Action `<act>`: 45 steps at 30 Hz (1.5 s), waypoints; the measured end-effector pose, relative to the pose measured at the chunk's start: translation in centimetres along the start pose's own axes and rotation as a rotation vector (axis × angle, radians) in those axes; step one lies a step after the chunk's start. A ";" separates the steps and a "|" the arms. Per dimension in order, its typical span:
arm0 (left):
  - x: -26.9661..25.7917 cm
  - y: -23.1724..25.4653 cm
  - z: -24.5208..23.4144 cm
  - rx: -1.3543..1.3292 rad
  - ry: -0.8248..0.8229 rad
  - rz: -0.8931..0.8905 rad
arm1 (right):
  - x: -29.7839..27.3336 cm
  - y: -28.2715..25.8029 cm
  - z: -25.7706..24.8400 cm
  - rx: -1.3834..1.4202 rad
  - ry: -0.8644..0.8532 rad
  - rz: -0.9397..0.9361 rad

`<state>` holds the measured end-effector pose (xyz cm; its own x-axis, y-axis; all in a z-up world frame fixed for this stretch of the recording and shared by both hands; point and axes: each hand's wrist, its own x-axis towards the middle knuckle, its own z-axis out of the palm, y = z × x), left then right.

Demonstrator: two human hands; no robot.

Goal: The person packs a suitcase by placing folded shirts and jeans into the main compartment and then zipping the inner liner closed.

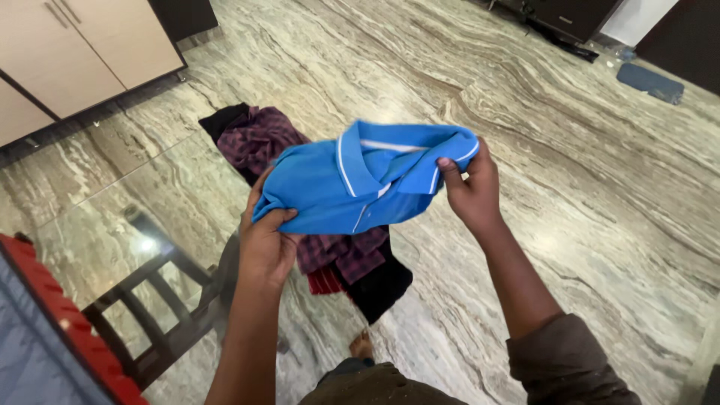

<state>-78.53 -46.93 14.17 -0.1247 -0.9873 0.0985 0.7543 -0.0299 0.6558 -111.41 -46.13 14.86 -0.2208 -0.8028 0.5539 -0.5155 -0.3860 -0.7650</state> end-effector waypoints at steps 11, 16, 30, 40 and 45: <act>5.5 2.4 0.3 1.141 0.129 0.649 | 11.1 -1.3 -0.1 0.360 -0.214 -0.134; 2.6 6.0 3.6 1.619 0.353 1.060 | 14.2 -6.0 -1.4 0.316 -0.529 -0.281; -3.4 8.6 1.5 0.766 -0.042 0.320 | 15.0 -9.7 -1.9 -0.212 -0.185 -0.824; -4.9 8.0 5.1 1.524 0.312 0.528 | 15.1 -6.8 -4.6 0.022 -0.374 -0.242; -8.4 9.8 7.6 0.659 -0.045 0.410 | 15.0 -7.4 -8.5 0.291 -0.450 -0.194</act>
<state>-74.93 -37.76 25.47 0.0450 -0.8915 0.4508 0.2085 0.4497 0.8685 -117.95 -51.44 31.63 0.2627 -0.7944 0.5477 -0.2483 -0.6042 -0.7572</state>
